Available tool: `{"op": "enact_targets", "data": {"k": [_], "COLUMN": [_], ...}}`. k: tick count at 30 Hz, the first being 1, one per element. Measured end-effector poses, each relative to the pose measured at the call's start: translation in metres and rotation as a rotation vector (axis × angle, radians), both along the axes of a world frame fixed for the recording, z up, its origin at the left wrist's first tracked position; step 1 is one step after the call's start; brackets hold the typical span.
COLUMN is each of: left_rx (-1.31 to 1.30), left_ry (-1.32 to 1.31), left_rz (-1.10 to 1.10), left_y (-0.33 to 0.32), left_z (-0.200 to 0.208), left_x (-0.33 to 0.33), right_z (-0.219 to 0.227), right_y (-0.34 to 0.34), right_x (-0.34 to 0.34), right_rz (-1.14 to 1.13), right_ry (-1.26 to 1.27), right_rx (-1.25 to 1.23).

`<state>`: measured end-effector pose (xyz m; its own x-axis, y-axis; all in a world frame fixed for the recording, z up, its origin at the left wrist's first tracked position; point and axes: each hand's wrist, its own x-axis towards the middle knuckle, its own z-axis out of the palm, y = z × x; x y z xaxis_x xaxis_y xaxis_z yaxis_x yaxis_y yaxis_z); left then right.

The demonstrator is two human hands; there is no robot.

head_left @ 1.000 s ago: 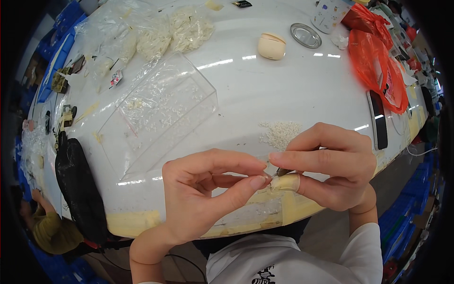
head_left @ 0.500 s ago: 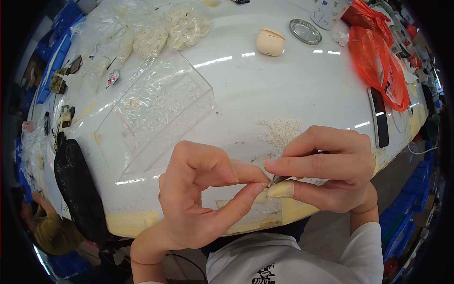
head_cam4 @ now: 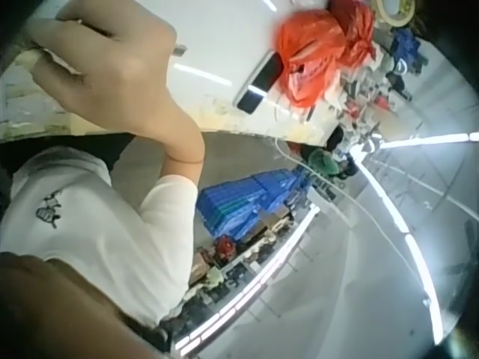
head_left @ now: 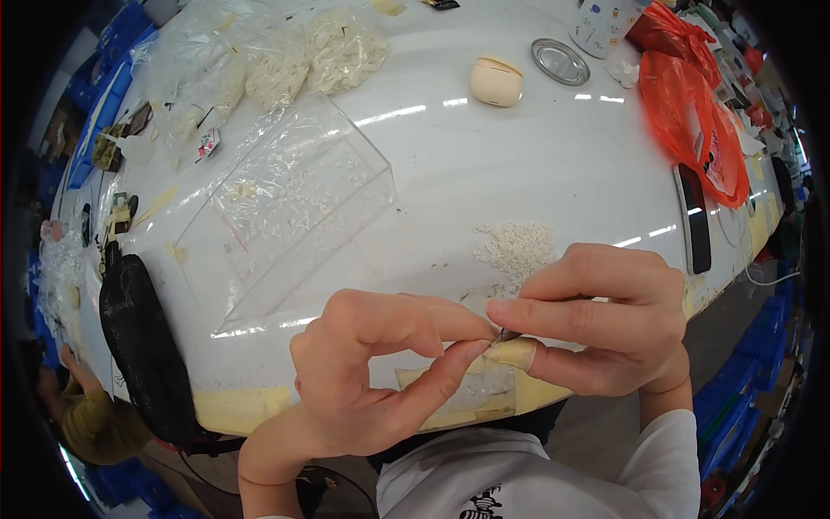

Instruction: Assembling small white plastic toy components using tweezers at a workshop table.

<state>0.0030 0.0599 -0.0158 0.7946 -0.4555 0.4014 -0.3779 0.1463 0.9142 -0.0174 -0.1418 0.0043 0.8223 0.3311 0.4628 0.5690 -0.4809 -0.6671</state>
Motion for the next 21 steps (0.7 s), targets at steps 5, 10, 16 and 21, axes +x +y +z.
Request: {"op": "enact_targets", "data": {"k": [5,10,16,21], "left_rx": [0.0,-0.067,-0.055,-0.021], "left_ry": [-0.016,0.223,0.366,0.465], "left_rz": [-0.015,0.038,-0.008,-0.064], "left_y": [-0.001,-0.002,0.003,0.006], "left_z": [0.001,0.011,0.015,0.015], "left_x": [0.001,-0.003,0.0,0.004], "right_z": [0.001,0.006,0.008,0.011], "right_y": [0.0,-0.003,-0.002,0.002], "right_x": [0.0,0.001,0.001,-0.001], "right_rz": [-0.002,-0.007,-0.026,-0.023], "right_ry": [-0.087,-0.066,-0.034,-0.029], "right_rx": [-0.043,-0.003,0.006,0.017]}}
